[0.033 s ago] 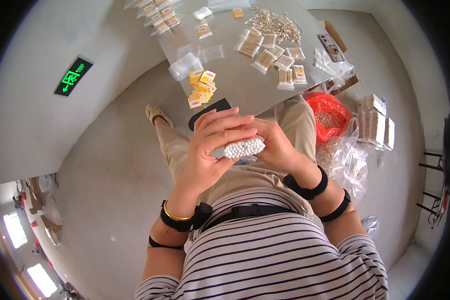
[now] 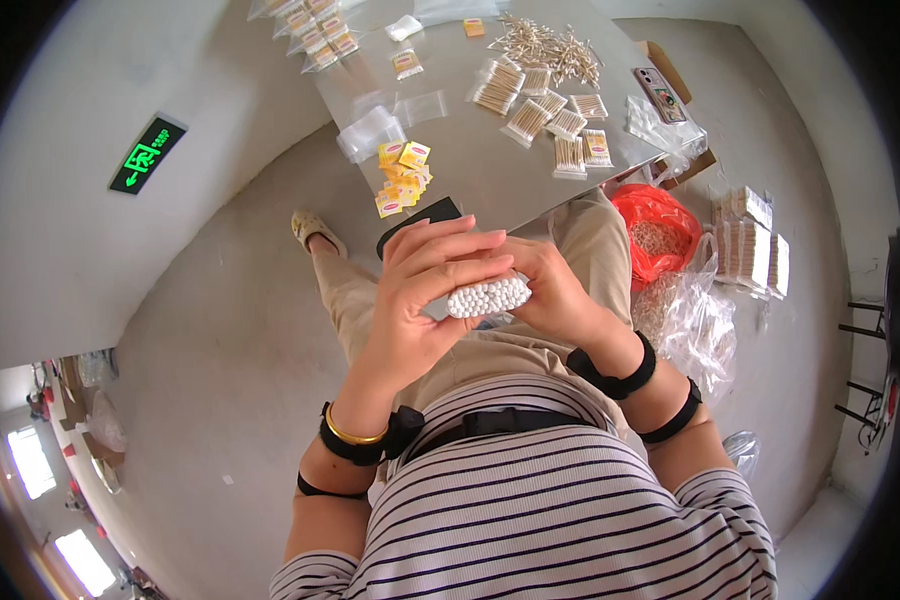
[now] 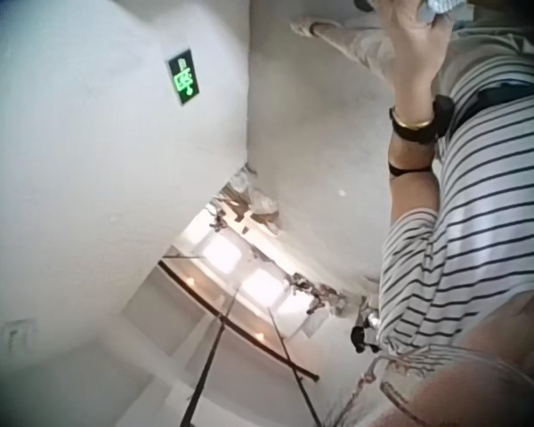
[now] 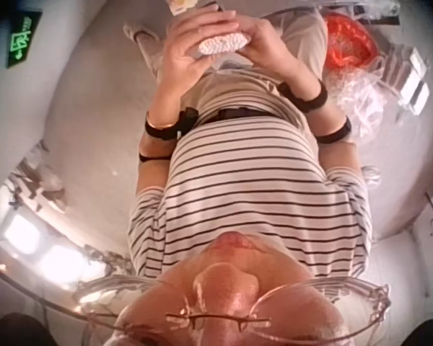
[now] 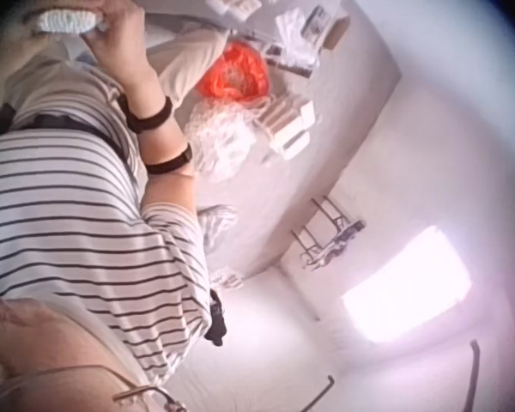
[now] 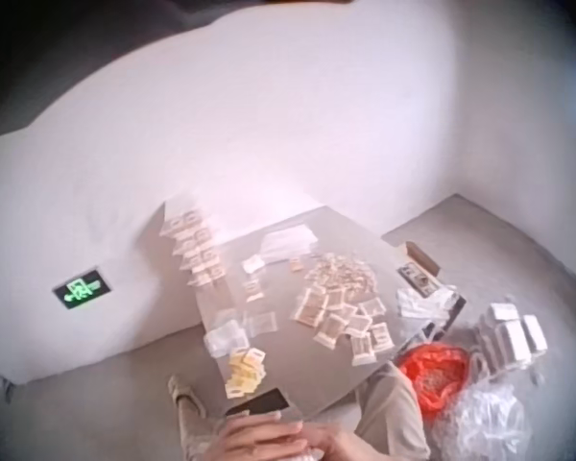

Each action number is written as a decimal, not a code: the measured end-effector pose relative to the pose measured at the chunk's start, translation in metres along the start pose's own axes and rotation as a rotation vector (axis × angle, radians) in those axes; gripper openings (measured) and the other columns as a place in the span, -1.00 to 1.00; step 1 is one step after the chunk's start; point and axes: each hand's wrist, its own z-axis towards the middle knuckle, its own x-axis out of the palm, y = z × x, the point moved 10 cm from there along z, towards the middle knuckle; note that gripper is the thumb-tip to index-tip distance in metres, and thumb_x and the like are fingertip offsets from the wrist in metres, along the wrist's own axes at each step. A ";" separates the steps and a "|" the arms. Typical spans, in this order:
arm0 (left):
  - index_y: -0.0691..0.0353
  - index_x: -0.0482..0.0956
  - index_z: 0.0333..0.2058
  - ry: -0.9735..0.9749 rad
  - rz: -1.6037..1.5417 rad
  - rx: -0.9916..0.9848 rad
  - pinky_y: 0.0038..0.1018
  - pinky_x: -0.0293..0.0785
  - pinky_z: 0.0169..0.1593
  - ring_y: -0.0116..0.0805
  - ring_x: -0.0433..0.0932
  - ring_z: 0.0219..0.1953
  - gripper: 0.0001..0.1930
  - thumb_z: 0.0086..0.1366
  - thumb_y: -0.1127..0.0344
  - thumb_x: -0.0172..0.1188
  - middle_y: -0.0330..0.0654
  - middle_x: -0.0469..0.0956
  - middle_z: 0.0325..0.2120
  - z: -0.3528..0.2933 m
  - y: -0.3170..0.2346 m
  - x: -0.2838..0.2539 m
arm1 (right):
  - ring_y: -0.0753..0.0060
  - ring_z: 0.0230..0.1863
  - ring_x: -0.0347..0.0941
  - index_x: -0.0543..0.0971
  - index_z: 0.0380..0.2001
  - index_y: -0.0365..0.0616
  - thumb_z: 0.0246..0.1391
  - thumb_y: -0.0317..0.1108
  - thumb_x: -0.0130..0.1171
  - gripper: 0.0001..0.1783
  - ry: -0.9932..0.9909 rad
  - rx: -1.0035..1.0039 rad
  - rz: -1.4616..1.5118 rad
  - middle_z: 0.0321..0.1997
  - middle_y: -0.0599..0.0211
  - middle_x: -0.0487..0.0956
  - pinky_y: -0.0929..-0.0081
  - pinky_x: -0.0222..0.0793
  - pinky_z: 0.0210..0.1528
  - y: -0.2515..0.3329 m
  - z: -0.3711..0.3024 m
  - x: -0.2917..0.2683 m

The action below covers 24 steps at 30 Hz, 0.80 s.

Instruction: The person packs cotton swabs into small plastic bags, places a yellow label inside each bag, and seals them. The person repeats this process for multiple units, stacking the finished packages on the table.

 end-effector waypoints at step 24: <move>0.07 0.70 -0.18 -0.155 0.155 0.217 -0.39 0.27 -0.01 -0.41 0.63 -0.27 -0.60 -0.03 0.22 0.62 -0.41 0.71 -0.32 -0.014 -0.092 -0.029 | 0.03 -0.12 0.69 0.67 -0.01 -0.20 0.03 -0.50 0.38 -0.61 0.131 -0.072 -0.039 -0.11 0.12 0.73 0.30 0.58 -0.06 0.071 -0.014 0.002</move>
